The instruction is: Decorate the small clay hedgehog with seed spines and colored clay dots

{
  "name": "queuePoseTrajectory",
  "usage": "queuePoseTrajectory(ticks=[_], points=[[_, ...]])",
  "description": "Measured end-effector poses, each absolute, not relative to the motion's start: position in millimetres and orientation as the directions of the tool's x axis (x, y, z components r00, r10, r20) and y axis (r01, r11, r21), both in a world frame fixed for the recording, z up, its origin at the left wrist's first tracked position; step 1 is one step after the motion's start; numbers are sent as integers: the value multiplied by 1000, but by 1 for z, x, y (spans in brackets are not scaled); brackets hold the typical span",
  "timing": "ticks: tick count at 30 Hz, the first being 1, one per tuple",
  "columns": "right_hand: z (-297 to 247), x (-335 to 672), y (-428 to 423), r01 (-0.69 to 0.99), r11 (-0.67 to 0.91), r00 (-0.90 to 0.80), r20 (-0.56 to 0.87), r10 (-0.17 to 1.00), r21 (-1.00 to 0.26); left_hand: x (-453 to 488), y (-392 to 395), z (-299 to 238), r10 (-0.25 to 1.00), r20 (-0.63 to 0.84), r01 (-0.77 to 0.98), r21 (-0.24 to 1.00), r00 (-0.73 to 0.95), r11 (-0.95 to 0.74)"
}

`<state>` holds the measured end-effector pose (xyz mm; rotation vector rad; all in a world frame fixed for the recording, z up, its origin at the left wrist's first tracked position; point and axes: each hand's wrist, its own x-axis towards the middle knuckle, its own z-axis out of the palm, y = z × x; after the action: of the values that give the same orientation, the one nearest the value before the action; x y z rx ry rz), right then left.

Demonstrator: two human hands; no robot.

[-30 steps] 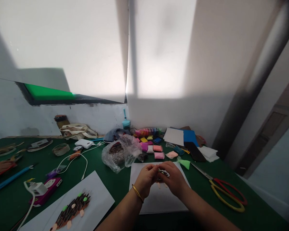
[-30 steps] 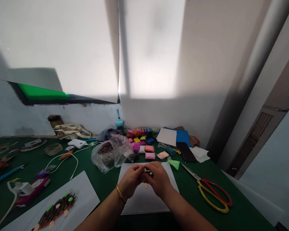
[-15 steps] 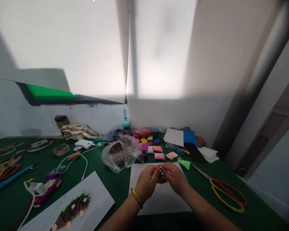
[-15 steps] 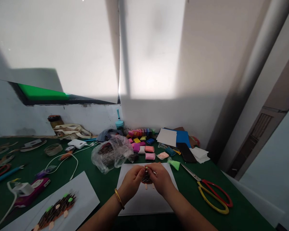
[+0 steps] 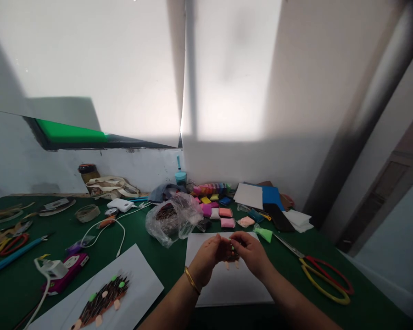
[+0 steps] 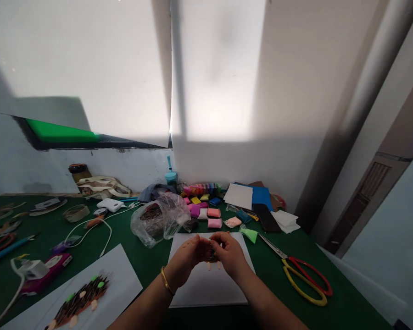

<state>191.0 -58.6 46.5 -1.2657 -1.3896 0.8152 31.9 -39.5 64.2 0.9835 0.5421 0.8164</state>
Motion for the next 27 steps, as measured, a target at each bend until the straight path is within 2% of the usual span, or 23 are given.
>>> queuePoseTrajectory(ticks=[2, 5, 8, 11, 15, 17, 19, 21, 23, 25, 27], points=[[48, 192, -58, 244, 212, 101, 243, 965, -946, 29, -38, 66, 806, -41, -321, 904, 590, 282], [50, 196, -55, 228, 236, 150, 274, 950, -945, 24, -31, 70, 864, -33, -247, 952, 503, 180], [54, 194, -54, 282, 276, 171, 331, 928, -919, 24, -25, 77, 895, -12, -160, 983, 446, 93], [63, 186, -58, 365, 299, 125, 365, 923, -882, 29, -21, 83, 887, 15, -114, 993, 462, 42], [75, 181, -65, 361, 340, 27, 374, 927, -869, 33, -16, 87, 933, 114, -54, 993, 341, -102], [78, 185, -67, 420, 385, 12, 429, 903, -822, 34, -16, 87, 939, 122, -49, 992, 321, -112], [78, 190, -65, 557, 443, -8, 529, 848, -702, 37, -21, 88, 930, 72, -88, 995, 361, -43], [74, 194, -62, 705, 497, -99, 623, 776, -507, 42, -31, 90, 888, -10, -161, 982, 460, 94], [69, 197, -59, 794, 512, -196, 660, 725, -327, 46, -42, 94, 797, -61, -263, 927, 601, 269], [64, 194, -60, 836, 497, -236, 665, 708, -233, 49, -50, 97, 735, -52, -387, 824, 676, 414], [63, 187, -66, 838, 503, -272, 638, 720, -210, 51, -53, 97, 691, -29, -461, 725, 722, 512]])
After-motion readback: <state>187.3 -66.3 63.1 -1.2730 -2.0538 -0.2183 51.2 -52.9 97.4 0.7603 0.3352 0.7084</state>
